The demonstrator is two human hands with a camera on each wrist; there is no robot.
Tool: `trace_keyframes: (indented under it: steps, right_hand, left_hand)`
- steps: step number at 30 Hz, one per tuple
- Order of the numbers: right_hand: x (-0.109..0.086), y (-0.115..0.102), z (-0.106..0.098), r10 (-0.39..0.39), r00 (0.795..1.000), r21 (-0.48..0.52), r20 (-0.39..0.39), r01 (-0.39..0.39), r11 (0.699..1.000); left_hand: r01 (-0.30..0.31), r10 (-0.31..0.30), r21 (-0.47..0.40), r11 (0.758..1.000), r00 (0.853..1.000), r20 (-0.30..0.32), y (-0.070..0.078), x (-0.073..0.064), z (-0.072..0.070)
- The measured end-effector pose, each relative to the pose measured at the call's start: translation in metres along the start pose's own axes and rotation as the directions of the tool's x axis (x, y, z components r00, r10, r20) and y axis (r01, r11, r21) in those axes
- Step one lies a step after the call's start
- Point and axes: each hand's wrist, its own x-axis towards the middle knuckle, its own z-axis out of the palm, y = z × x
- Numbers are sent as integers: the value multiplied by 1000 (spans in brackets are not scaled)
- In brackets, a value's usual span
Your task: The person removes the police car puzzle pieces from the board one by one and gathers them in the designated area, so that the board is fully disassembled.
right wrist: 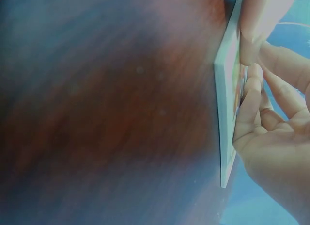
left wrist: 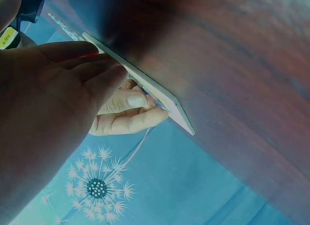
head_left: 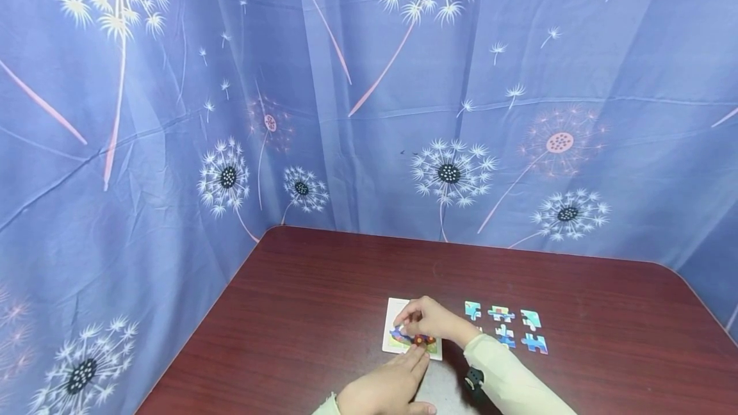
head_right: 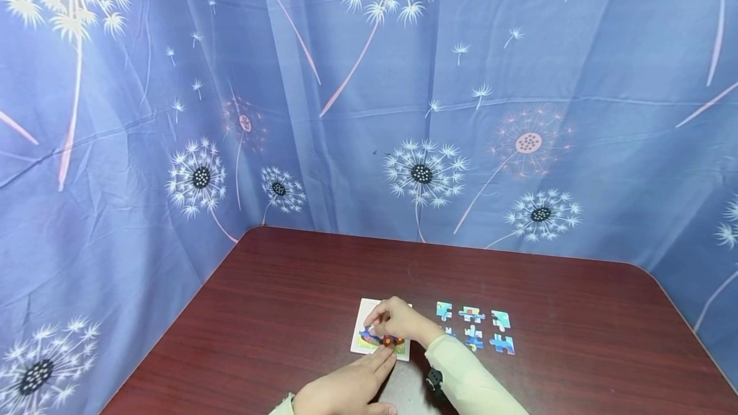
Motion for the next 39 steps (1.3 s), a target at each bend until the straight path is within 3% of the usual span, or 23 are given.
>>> trace_keyframes:
  steps: [7, 17, 26, 35, 39]
  right_hand:
    - [0, -2, -1, 8, 1000, 64, -15, -7, 998]
    - [0, -3, 1, 25, 1000, 154, 5, -25, 988]
    - [0, -5, 4, 78, 997, 172, 2, -77, 982]
    - [1, -6, 2, -5, 1000, 225, -7, 7, 974]
    - [1, -6, -2, -6, 1000, 222, -27, 12, 975]
  left_hand:
    - [20, -19, -33, 999, 999, 26, 0, 1, 0]
    - [-1, 1, -12, 1000, 1000, -21, -1, 0, 2]
    - [13, -13, -40, 999, 1000, -3, 0, 0, 1]
    - [6, -6, -55, 998, 1000, 13, 0, 0, -1]
    - [12, -11, -61, 998, 1000, 18, 0, 0, -2]
